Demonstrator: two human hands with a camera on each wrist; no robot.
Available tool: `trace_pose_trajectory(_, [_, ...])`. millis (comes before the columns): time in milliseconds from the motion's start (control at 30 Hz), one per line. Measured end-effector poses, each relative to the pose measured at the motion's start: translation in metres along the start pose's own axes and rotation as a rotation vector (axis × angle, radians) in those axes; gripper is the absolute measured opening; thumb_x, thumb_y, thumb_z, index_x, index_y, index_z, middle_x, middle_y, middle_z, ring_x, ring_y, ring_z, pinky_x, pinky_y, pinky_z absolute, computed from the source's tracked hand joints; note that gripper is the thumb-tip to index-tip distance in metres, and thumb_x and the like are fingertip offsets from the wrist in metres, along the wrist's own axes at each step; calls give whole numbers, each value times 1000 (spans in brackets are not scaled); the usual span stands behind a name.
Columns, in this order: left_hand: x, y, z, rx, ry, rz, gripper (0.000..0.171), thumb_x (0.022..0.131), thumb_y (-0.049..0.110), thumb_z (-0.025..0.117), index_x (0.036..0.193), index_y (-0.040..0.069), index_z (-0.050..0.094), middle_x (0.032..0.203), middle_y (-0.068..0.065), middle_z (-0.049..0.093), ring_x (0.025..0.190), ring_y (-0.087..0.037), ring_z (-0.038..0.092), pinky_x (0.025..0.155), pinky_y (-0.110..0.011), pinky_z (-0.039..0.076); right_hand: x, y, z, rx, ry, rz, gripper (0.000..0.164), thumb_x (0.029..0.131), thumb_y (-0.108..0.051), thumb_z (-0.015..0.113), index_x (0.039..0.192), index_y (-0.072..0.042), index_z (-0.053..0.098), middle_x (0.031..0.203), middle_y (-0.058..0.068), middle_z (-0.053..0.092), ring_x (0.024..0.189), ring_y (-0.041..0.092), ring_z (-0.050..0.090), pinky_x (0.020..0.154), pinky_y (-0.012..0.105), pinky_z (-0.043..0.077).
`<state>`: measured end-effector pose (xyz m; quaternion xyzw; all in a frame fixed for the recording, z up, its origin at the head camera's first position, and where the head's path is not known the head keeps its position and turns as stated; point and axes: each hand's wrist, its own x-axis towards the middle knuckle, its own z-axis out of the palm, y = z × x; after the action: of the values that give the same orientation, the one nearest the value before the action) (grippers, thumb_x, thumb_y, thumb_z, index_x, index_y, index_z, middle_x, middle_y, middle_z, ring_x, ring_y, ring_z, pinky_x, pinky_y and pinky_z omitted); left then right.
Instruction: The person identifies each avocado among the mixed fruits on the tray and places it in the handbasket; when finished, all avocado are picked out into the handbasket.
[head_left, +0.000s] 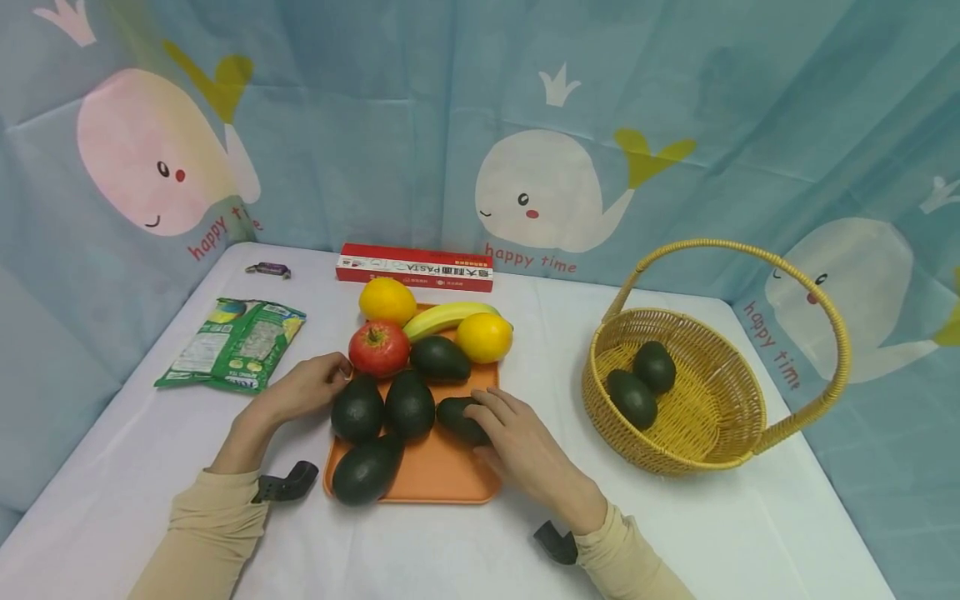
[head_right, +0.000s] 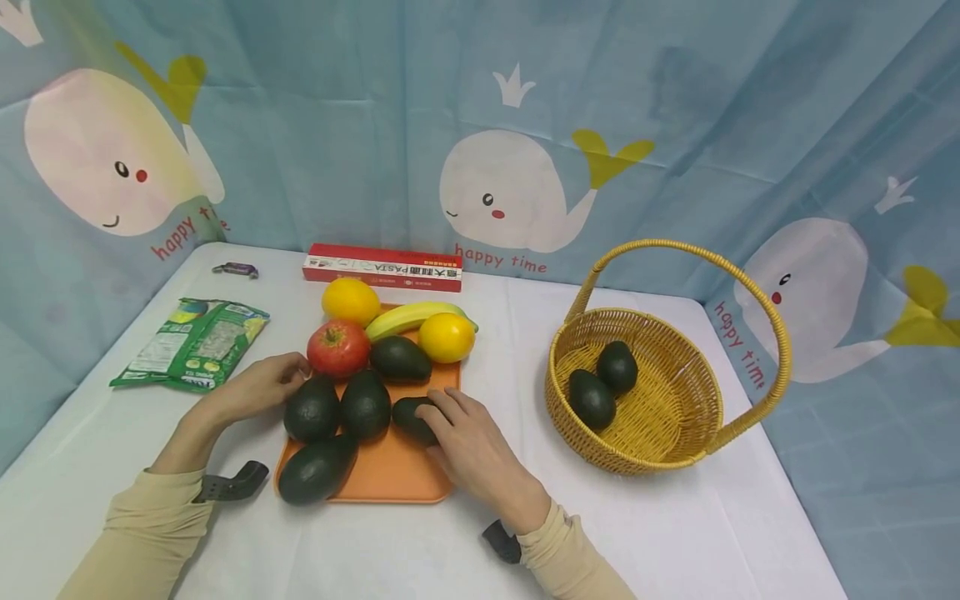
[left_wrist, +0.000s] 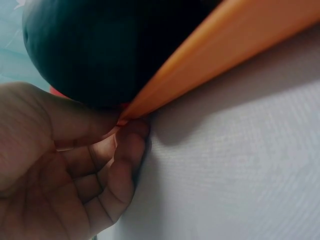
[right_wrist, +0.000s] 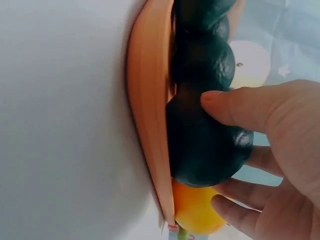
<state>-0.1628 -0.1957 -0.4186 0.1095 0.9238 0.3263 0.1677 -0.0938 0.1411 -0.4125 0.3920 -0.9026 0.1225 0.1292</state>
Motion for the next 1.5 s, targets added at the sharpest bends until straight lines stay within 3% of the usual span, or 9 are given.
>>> trace_pose_trajectory(233, [0, 0, 0, 2, -4, -2, 23, 93, 8, 51, 111, -5, 56, 84, -9, 58, 77, -19, 53, 68, -30, 43, 1, -3, -2, 24, -10, 24, 54, 76, -15, 82, 121, -13, 52, 127, 5, 53, 103, 18, 59, 90, 32, 52])
trace_pose_trajectory(367, [0, -1, 0, -5, -8, -7, 23, 93, 8, 51, 112, -5, 56, 84, -9, 58, 77, -19, 53, 69, -30, 43, 0, 1, -11, 69, 33, 109, 54, 76, -18, 80, 122, -15, 53, 125, 3, 54, 104, 17, 59, 87, 31, 54])
trace_pose_trajectory(600, [2, 0, -1, -5, 2, 15, 21, 93, 8, 51, 109, -4, 57, 81, -7, 57, 75, -18, 51, 68, -30, 41, -11, 32, -62, 98, 278, 334, 57, 72, -16, 78, 123, -9, 56, 126, 11, 58, 109, 28, 62, 89, 44, 53])
trace_pose_trajectory(767, [3, 1, -1, -1, -2, 13, 21, 93, 8, 51, 110, -3, 57, 81, -7, 58, 76, -18, 52, 68, -30, 42, -31, 56, -100, 96, 386, 537, 51, 78, -12, 72, 127, -9, 59, 126, 17, 56, 110, 37, 58, 85, 56, 49])
trace_pose_trajectory(867, [3, 1, -1, 6, -3, 12, 22, 93, 8, 51, 111, -4, 57, 83, -8, 58, 77, -19, 53, 70, -30, 43, -40, 65, -115, 87, 341, 672, 50, 83, -14, 66, 132, -9, 55, 127, 19, 56, 110, 40, 57, 83, 59, 48])
trace_pose_trajectory(1033, [2, 1, -1, 3, -9, -2, 24, 93, 9, 51, 113, -4, 56, 85, -9, 59, 79, -19, 53, 70, -31, 44, -45, 74, -123, 55, 127, 811, 51, 88, -23, 62, 135, -6, 49, 128, 23, 58, 109, 43, 59, 83, 58, 48])
trace_pose_trajectory(1200, [1, 0, 0, -1, -14, -15, 24, 94, 9, 52, 113, -4, 56, 85, -9, 59, 79, -19, 53, 70, -30, 44, -44, 83, -116, 29, -50, 818, 55, 90, -28, 61, 139, -7, 48, 131, 26, 55, 113, 45, 57, 86, 59, 46])
trace_pose_trajectory(1500, [1, -2, 0, 6, 3, 5, 23, 93, 9, 51, 111, -4, 57, 83, -8, 58, 77, -19, 53, 70, -30, 43, -44, 88, -105, -18, -174, 849, 57, 89, -28, 64, 136, -2, 45, 121, 29, 59, 104, 45, 62, 82, 57, 48])
